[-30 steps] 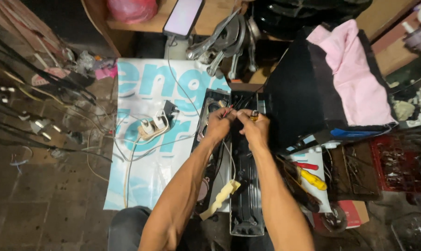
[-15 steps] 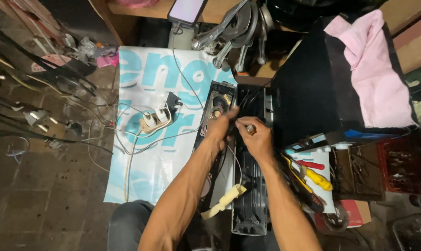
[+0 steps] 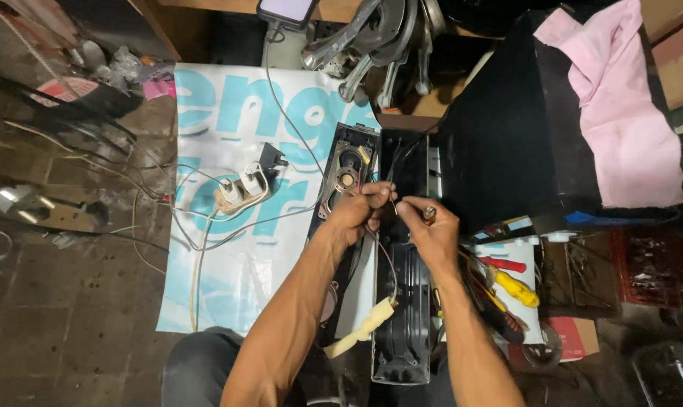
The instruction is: The person sits on the floor and repairs a disassembled speaker. They use a lighter to heat and twist wires together, then wrap the connections with electrical tape.
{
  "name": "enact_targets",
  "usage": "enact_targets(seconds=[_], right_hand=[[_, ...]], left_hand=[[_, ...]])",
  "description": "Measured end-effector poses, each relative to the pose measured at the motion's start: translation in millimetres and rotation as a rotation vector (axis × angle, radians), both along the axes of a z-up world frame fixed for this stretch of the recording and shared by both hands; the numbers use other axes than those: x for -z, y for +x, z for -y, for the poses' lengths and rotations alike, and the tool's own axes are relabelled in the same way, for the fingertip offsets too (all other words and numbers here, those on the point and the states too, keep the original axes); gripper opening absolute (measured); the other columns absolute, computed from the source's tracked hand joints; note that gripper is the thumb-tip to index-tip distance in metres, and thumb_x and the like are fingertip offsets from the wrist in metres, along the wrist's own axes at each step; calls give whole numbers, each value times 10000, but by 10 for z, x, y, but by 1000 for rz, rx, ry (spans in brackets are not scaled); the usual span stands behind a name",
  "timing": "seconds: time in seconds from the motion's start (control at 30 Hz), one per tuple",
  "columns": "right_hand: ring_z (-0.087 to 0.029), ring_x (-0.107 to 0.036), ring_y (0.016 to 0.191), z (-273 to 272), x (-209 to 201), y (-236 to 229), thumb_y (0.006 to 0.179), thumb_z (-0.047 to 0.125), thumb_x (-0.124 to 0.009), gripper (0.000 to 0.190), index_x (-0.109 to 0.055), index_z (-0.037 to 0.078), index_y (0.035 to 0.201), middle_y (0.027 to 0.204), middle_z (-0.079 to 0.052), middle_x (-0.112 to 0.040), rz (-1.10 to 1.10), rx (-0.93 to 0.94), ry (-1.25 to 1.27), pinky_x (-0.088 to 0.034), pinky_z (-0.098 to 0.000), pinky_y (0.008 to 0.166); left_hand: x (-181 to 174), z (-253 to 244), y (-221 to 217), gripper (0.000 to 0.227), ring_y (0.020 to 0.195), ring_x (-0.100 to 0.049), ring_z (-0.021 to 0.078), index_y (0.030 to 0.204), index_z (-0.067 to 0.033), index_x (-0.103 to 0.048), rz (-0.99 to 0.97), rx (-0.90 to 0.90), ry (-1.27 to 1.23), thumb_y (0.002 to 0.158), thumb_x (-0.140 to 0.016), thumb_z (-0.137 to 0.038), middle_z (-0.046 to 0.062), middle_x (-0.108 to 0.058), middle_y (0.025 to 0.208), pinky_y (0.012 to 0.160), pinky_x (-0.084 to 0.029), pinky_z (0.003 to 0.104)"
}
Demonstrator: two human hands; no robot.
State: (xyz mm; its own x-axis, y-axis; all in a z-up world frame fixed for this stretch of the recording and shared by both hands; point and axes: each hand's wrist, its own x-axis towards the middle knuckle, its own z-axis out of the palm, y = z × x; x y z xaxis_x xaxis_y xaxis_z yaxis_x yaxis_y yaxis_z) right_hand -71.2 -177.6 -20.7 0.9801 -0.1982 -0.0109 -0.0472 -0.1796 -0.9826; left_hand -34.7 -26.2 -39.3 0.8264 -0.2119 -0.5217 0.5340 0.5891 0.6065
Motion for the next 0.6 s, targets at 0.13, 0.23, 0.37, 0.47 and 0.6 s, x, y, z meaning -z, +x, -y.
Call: enact_targets(seconds=[0.13, 0.23, 0.37, 0.47, 0.6], right_hand=[[-144, -600, 474, -15, 173, 84, 813, 83, -797, 118, -790, 72, 931, 722, -135, -711, 7, -6, -61, -480, -277, 347], [-165, -612, 475, 3, 215, 136, 830, 83, -748, 87, -790, 100, 904, 705, -123, -704, -4, -22, -100, -494, -276, 352], [-168, -593, 452, -36, 39, 118, 863, 124, -739, 79, -766, 95, 931, 684, -128, -681, 19, -38, -93, -500, -272, 352], [-153, -599, 512, -66, -10, 148, 841, 158, -781, 91, -773, 107, 915, 705, -108, -696, 33, -30, -132, -498, -300, 401], [-179, -628, 680, -8, 131, 202, 843, 121, -747, 68, -772, 117, 906, 776, -98, -710, 56, 57, -243, -514, -328, 565]], left_hand=[[48, 0, 20, 224, 493, -440, 60, 1145, -68, -697, 2, 2, -2, 922, -706, -87, 101, -690, 902, 389, -413, 139], [86, -18, 27, 239, 501, -429, 48, 1185, -68, -689, 16, 27, 26, 949, -678, -101, 107, -685, 967, 390, -414, 129], [252, -5, 65, 245, 489, -440, 57, 1141, -77, -722, 43, 27, 61, 898, -735, -59, 122, -711, 964, 380, -414, 141], [209, -11, 47, 263, 486, -445, 53, 1134, -69, -728, 58, 32, 95, 874, -752, -42, 110, -714, 966, 374, -418, 142], [-82, -13, -53, 286, 514, -480, 57, 1123, -60, -736, 68, 44, 145, 842, -779, -35, 107, -725, 963, 374, -422, 143]])
